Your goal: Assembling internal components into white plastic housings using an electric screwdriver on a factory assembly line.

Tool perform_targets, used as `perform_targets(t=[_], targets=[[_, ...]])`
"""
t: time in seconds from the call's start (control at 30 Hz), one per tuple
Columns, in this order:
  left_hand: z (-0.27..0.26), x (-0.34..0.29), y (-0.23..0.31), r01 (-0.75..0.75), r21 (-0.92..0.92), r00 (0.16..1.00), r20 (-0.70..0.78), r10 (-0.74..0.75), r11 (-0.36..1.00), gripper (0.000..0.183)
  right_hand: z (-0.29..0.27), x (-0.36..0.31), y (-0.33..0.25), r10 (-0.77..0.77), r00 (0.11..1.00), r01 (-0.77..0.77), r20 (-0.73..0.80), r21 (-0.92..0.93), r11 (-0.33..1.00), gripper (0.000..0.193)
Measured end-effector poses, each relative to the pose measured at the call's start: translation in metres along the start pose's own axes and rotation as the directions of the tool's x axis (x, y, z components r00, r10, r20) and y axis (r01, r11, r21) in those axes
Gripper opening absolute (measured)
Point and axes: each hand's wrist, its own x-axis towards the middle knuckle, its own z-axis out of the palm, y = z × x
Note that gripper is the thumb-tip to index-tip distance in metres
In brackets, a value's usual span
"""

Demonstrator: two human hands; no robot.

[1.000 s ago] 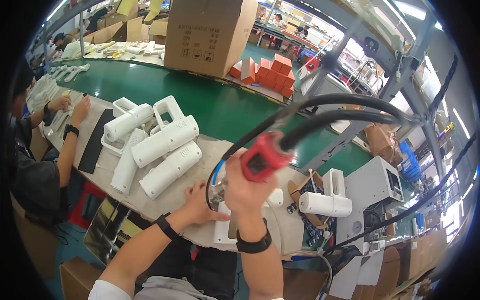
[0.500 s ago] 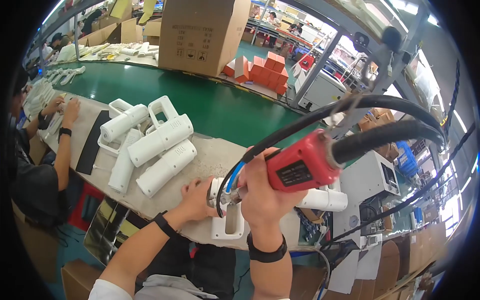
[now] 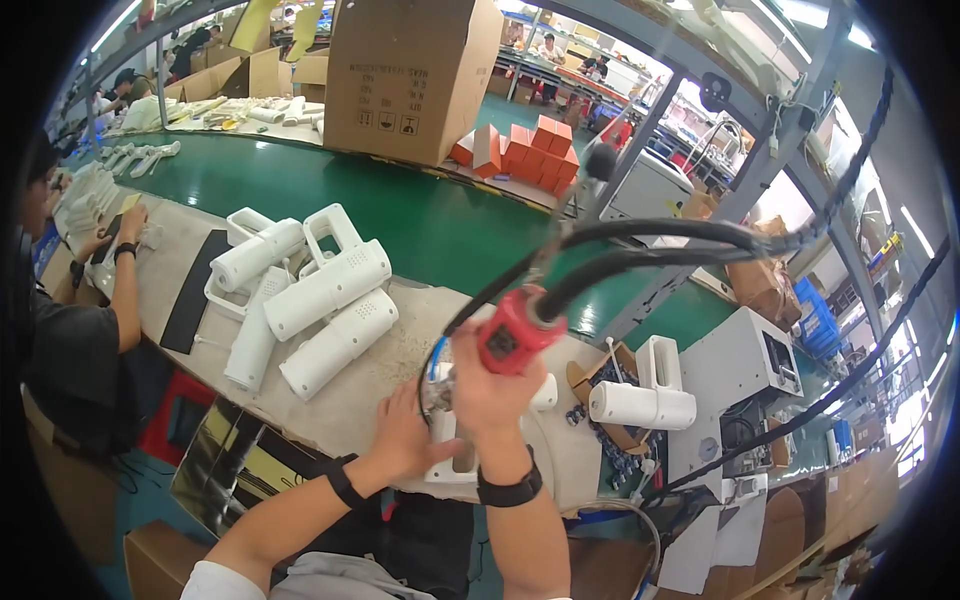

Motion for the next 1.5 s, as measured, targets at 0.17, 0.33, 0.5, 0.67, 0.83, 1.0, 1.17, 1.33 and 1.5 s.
perform_targets(t=[0.17,0.33,0.5,0.67,0.83,1.0,1.17,1.33,1.5], targets=[[-0.002,0.034,-0.001,0.097,0.09,0.995,0.031,-0.1,0.991,0.099,-0.035,0.013,-0.075,-0.066,0.99,0.081,-0.122,0.119,0.99,0.011],[-0.009,0.055,-0.011,0.118,0.089,0.991,0.051,-0.123,0.989,0.098,-0.043,0.008,-0.077,-0.066,0.987,0.089,-0.149,0.148,0.985,0.01],[-0.005,0.053,-0.013,0.122,0.093,0.99,0.055,-0.127,0.988,0.1,-0.044,0.005,-0.061,-0.032,0.992,0.041,-0.124,0.066,0.997,0.009],[-0.007,0.052,-0.008,0.094,0.092,0.995,0.025,-0.096,0.991,0.098,-0.039,-0.003,-0.038,0.049,0.986,-0.034,-0.159,0.095,0.995,0.007],[-0.004,0.051,-0.013,0.093,0.074,0.995,0.02,-0.095,0.993,0.096,-0.041,-0.008,-0.027,0.089,0.993,-0.089,-0.08,0.004,0.996,0.009],[-0.004,0.049,-0.012,0.123,0.082,0.991,0.047,-0.127,0.989,0.095,-0.044,-0.01,-0.07,-0.023,0.999,0.032,-0.044,0.207,0.978,0.015],[-0.007,0.052,-0.014,0.127,0.088,0.991,0.036,-0.131,0.988,0.094,-0.007,-0.014,-0.086,0.057,0.998,-0.057,0.007,0.178,0.982,0.011],[-0.005,0.051,-0.014,0.127,0.093,0.991,0.038,-0.131,0.987,0.094,-0.002,-0.015,-0.063,0.071,0.997,-0.076,0.043,0.145,0.986,0.014],[-0.006,0.048,-0.016,0.09,0.096,0.995,0.032,-0.094,0.991,0.092,0.013,-0.025,-0.028,0.101,0.993,-0.103,-0.06,-0.032,0.994,0.015]])
